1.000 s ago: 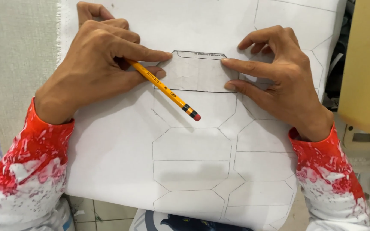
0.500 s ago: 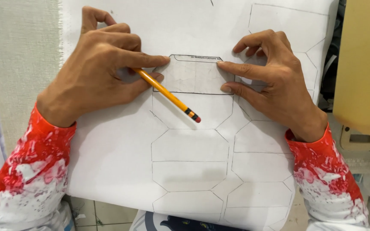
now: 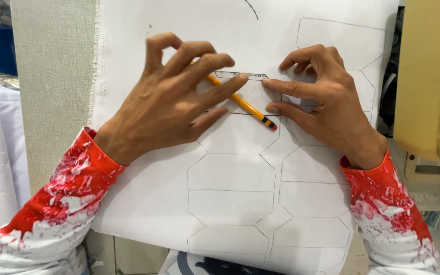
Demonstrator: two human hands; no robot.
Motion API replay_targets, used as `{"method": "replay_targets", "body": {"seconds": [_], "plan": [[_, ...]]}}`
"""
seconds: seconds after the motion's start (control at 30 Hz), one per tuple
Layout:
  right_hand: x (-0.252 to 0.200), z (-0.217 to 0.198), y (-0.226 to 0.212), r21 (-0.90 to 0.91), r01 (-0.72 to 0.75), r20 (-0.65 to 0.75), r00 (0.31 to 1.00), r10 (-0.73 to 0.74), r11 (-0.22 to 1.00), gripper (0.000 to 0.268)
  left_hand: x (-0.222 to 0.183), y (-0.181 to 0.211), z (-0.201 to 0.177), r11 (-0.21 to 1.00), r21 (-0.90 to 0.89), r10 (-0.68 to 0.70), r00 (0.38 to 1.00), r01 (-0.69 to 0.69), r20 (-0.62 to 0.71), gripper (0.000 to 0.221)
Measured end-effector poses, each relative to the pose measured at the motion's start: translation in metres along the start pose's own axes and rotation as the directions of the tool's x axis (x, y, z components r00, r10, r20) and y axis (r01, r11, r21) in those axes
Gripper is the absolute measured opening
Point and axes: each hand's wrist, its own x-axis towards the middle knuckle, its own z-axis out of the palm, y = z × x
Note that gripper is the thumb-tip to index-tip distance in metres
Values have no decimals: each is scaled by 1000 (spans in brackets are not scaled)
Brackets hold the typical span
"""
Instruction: Tracing a small geometric template onto a larger sheet using a pencil to create a pattern layout.
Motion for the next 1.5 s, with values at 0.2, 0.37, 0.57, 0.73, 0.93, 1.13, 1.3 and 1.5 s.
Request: {"method": "replay_targets", "body": {"seconds": [0.2,0.37,0.57,0.73,0.93,1.13,1.3,1.5], "plan": [[-1,2,4,-30,41,-8,999,-42,999,30,4,19,15,996,-69,55,998,-57,-27,12],[-1,3,6,-29,43,-22,999,-44,999,31,6,21,17,990,-64,119,992,-122,-38,15],[-1,3,6,-18,41,-25,999,-41,999,31,5,22,17,994,-30,107,994,-106,18,21],[-2,3,7,-24,46,-22,999,-47,999,32,6,24,15,993,16,113,991,-115,65,31],[0,-1,1,-52,72,0,997,-72,996,45,6,27,14,997,5,71,992,-71,105,33],[1,-4,-4,-123,143,121,984,-128,982,40,6,28,16,998,7,55,995,-55,83,33],[1,-10,-2,-224,145,68,989,-133,964,34,5,22,18,994,28,106,991,-108,77,22],[5,-7,-6,-93,154,117,983,-143,984,36,5,20,16,993,26,114,990,-117,79,23]]}}
